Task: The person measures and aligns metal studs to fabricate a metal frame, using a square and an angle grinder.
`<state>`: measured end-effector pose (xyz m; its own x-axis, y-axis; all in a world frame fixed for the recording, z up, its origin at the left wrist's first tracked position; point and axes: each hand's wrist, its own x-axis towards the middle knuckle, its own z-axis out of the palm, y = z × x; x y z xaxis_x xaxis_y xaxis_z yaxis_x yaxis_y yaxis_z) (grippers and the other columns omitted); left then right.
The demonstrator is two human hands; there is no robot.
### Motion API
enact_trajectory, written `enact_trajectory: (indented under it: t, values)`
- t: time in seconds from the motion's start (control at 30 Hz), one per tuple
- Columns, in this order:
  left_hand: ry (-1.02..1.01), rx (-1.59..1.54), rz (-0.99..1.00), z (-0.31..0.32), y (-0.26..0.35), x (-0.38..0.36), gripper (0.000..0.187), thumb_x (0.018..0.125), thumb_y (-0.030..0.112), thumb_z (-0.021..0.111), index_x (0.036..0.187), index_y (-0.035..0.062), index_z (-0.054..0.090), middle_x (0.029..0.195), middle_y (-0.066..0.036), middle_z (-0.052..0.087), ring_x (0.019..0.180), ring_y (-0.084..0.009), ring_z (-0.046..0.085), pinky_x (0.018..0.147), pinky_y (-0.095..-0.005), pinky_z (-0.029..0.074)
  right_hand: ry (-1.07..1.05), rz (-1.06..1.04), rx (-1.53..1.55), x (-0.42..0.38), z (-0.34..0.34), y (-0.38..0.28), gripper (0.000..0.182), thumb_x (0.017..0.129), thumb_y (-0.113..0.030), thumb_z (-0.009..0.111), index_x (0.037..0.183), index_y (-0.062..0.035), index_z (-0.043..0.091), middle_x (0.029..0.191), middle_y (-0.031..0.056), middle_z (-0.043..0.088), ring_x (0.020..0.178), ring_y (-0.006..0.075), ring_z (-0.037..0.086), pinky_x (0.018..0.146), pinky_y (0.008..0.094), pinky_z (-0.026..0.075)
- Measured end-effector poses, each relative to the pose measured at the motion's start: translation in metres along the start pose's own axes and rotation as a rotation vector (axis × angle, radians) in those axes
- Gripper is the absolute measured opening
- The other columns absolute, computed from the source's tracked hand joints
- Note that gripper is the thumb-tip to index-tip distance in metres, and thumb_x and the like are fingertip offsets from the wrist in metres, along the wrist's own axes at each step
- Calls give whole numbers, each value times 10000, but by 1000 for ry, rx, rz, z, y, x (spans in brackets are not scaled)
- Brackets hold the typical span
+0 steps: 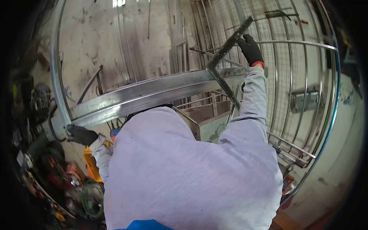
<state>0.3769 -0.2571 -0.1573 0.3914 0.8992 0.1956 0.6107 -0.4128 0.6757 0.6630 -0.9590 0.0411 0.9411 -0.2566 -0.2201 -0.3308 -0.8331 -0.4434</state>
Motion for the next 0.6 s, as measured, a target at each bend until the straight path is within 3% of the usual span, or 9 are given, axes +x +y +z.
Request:
enact_trajectory:
  t: [0.03,0.13,0.2,0.27,0.3,0.37,0.43,0.5,0.6]
  values:
    - [178,-523,-384,0,41,1,386,1080,318,606,1329,25,577,1180,-155,625,1100,-305,615,1000,-464,490,22,15,15,-7,-9,12,573,968,-405,704,1391,-19,666,1294,238,703,1067,282,722,917,401,560]
    - [173,-624,-378,-10,57,0,439,1029,352,664,1322,33,584,1187,-117,611,1102,-242,610,999,-428,492,-166,184,41,-23,-2,46,749,969,-557,717,1488,-36,574,1348,118,661,1088,226,652,856,405,554]
    - [138,-675,-401,0,25,10,399,1046,323,654,1314,35,589,1210,-137,619,1122,-270,619,1016,-445,490,-109,529,538,-25,28,53,822,936,-640,746,1534,-116,535,1375,99,631,1105,240,656,860,405,572]
    - [139,-719,-419,2,-20,5,360,1062,295,644,1307,36,595,1234,-157,627,1141,-298,628,1033,-461,488,-320,543,834,-15,59,71,652,973,-604,745,1433,-168,594,1083,1,654,969,134,671,792,334,594]
    - [141,-126,81,2,-45,3,316,1098,258,596,1319,33,603,1307,-222,625,1187,-379,626,1049,-522,483,-400,533,944,-1,78,90,549,1013,-543,703,1382,-144,626,1060,10,669,960,142,678,814,335,592]
    - [150,38,278,15,-50,7,300,1134,221,551,1360,28,596,1363,-282,632,1198,-440,636,1052,-567,488,-399,410,1139,34,113,140,381,1092,-421,620,1281,-97,690,1016,27,699,942,156,692,858,338,588]
    - [93,-423,-191,10,4,-6,337,1143,231,536,1394,7,560,1283,-207,642,1116,-326,648,995,-458,521,-353,205,1130,51,130,158,304,1130,-329,581,1224,-74,718,1011,27,705,936,160,688,877,337,585]
    - [124,-473,-586,-1,57,-2,425,1126,318,581,1398,-6,536,1095,-114,650,991,-235,634,865,-373,530,-98,-338,491,38,123,96,298,1138,-261,566,1281,-43,709,1070,35,731,990,159,700,920,326,582]
    - [167,-670,-461,6,33,-4,359,1092,268,611,1381,59,570,979,-49,612,819,-134,541,716,-301,472,-144,-385,390,33,116,-18,347,1153,-218,529,1369,13,672,1192,59,751,1087,159,709,959,326,577]
